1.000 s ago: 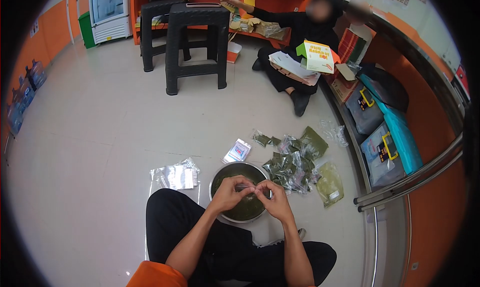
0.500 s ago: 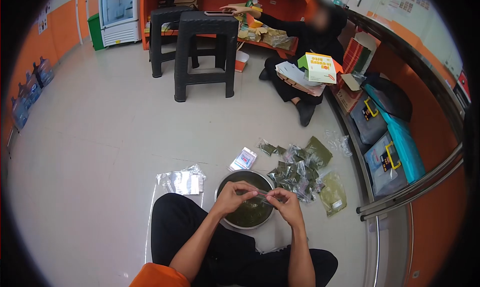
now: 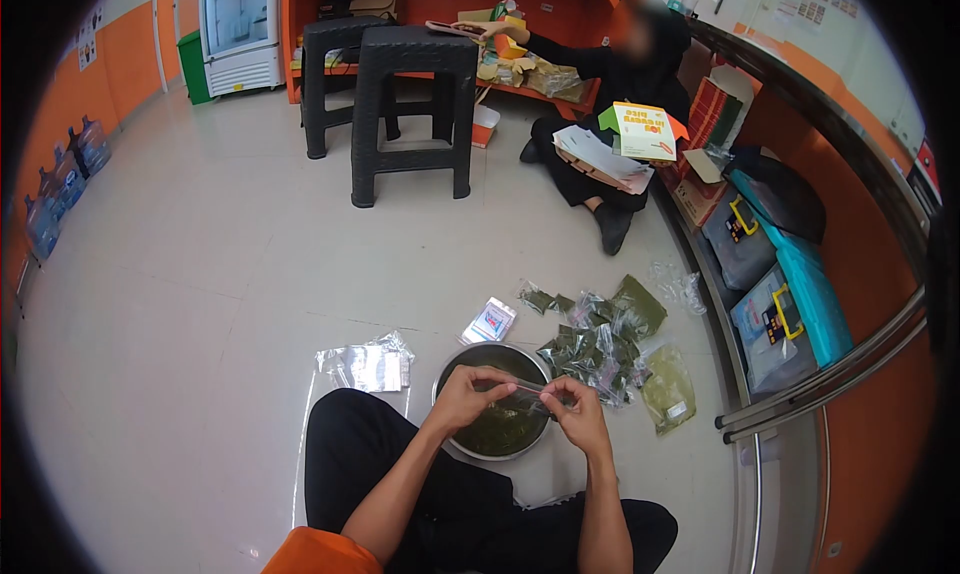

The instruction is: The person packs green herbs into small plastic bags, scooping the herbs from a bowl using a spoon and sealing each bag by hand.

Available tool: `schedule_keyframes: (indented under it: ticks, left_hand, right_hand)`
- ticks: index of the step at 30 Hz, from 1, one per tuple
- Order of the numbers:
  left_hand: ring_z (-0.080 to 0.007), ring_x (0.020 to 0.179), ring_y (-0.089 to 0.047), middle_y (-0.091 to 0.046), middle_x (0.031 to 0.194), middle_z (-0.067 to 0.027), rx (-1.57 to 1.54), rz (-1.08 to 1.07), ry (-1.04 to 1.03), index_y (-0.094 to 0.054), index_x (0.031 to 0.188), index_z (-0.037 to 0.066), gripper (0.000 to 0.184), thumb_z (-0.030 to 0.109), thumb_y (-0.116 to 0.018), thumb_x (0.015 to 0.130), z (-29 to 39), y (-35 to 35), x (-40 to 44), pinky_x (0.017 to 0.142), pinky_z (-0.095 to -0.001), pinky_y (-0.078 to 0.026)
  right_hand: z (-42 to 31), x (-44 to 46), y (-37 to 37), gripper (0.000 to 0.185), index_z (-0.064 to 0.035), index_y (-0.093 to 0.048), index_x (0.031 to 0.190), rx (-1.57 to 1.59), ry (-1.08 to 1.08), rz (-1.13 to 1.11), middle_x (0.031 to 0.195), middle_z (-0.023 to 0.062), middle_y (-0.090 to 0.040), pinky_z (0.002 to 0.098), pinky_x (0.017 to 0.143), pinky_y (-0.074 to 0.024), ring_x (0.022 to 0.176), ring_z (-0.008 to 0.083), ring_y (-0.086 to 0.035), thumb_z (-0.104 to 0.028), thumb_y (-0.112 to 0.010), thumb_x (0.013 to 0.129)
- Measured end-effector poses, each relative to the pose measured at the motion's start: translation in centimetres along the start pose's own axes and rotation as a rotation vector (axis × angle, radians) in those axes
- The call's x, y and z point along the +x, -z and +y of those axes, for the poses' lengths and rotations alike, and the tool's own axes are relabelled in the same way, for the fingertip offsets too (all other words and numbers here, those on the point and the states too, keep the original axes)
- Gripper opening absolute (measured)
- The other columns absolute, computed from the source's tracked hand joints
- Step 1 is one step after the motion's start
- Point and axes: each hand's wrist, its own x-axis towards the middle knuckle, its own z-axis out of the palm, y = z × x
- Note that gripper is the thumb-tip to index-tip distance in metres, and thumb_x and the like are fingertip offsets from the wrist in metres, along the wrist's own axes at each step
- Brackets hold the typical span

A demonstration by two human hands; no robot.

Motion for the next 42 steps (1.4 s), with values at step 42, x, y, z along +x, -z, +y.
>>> schedule_keyframes:
  ticks: [42]
  left_hand:
    - [-0.0101, 0.092, -0.064, -0.07, 0.093, -0.0045, 0.016, -0.072, -0.181, -0.056, 0.108, 0.003, 0.029, 0.008, -0.075, 0.087, -1.2, -0.4, 0.4, 0.081, -0.0268, -0.048]
  right_hand:
    - [-0.4, -0.1, -2.1, 0.007, 0.0035, -0.067, 0.091, 0.19, 0.062, -0.113, 0.088, 0.0062, -0.068, 0.0264, 0.08, -0.052, 0.086, 0.0122, -0.065, 0.0, -0.071, 0.086]
